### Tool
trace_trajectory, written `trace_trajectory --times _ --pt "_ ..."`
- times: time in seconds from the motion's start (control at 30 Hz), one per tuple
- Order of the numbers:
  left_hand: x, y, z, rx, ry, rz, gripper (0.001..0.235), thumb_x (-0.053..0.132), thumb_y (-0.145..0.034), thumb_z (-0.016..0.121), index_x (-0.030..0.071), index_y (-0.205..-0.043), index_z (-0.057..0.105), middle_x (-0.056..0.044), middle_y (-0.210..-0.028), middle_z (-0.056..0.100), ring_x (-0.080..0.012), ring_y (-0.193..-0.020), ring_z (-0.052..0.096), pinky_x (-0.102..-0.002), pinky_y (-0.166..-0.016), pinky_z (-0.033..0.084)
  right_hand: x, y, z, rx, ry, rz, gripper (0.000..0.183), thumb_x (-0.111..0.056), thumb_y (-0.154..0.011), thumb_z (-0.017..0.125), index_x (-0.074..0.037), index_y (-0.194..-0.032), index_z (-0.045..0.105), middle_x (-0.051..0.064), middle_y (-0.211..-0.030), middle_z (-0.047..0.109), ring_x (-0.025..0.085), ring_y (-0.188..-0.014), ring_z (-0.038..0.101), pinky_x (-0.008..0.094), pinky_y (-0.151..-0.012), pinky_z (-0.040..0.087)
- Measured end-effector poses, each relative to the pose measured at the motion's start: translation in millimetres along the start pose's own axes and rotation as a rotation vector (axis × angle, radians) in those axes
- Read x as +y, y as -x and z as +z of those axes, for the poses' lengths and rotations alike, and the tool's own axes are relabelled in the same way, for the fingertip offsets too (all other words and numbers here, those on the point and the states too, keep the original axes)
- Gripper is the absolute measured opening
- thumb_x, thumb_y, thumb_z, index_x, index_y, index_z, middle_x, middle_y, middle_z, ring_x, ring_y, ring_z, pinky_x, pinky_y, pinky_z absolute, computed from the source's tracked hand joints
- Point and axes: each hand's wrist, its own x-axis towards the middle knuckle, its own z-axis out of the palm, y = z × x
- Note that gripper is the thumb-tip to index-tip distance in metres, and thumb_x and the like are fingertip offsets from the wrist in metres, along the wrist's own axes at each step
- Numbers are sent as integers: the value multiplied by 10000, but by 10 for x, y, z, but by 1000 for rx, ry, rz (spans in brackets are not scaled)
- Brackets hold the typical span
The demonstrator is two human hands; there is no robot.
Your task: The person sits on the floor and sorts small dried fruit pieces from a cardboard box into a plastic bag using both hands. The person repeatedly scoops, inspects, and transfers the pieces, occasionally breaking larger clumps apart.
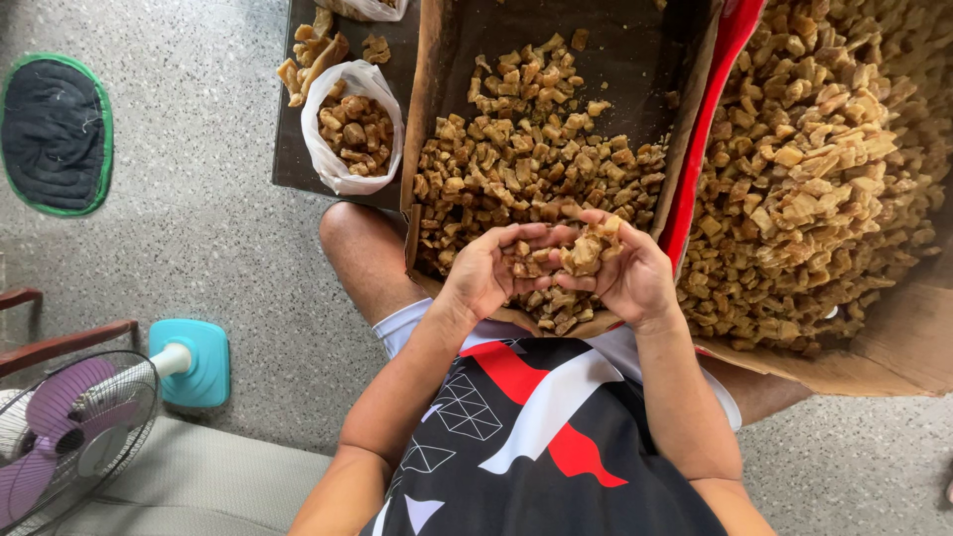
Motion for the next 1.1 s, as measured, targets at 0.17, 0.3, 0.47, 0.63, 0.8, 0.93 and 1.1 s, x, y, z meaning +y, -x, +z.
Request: trace_trajectory --times 0.17,0.3,0.47,0.63,0.8,0.93,1.1 --pt "-17 -15 -11 43 -169 118 317 260 -1031 664 18 -1234 682 -82 -991 684 -186 -822 673 -355 -655 589 19 25 39 -61 -5 -37 562 -466 -1104 341 -29 -1418 503 270 -1388 601 424 -1233 640 601 -968 597" --pt "-94 2 84 203 -579 248 285 173 -940 822 -30 -1123 741 -38 -842 648 -124 -673 561 -299 -540 466 54 3 68 124 192 -58 433 -338 -1120 404 -17 -1393 502 245 -1419 596 353 -1228 653 567 -957 596" --pt "-169 12 247 171 -900 424 367 175 -853 850 19 -1174 761 39 -867 725 -35 -774 614 -184 -698 531 136 -47 163 175 309 -58 459 -250 -1086 446 -42 -1495 480 173 -1499 554 248 -1154 649 475 -958 601" --pt "-169 32 255 92 -841 562 303 141 -871 861 14 -1134 779 4 -884 683 -39 -709 561 -187 -611 469 138 -14 172 135 420 -154 465 -137 -1031 511 -42 -1484 470 163 -1468 577 221 -1181 682 402 -973 604" --pt "-58 84 206 86 -559 312 285 155 -850 848 19 -1088 772 36 -699 641 2 -483 482 -181 -405 354 128 -39 122 150 564 -171 305 -90 -1005 624 -58 -1301 556 103 -1195 645 173 -1030 704 343 -792 661" --pt "-49 118 205 73 -678 307 269 137 -870 847 2 -1088 767 34 -761 692 10 -543 506 -164 -459 382 188 -69 78 159 679 -164 309 -40 -937 751 -58 -1192 577 58 -1076 634 131 -919 675 305 -701 650" --pt "-69 80 119 -28 -572 249 246 91 -878 824 5 -1102 771 -17 -788 715 -27 -559 551 -175 -484 414 182 -94 16 182 430 -143 214 -49 -976 727 -43 -1152 606 78 -1036 666 154 -834 704 299 -633 634"
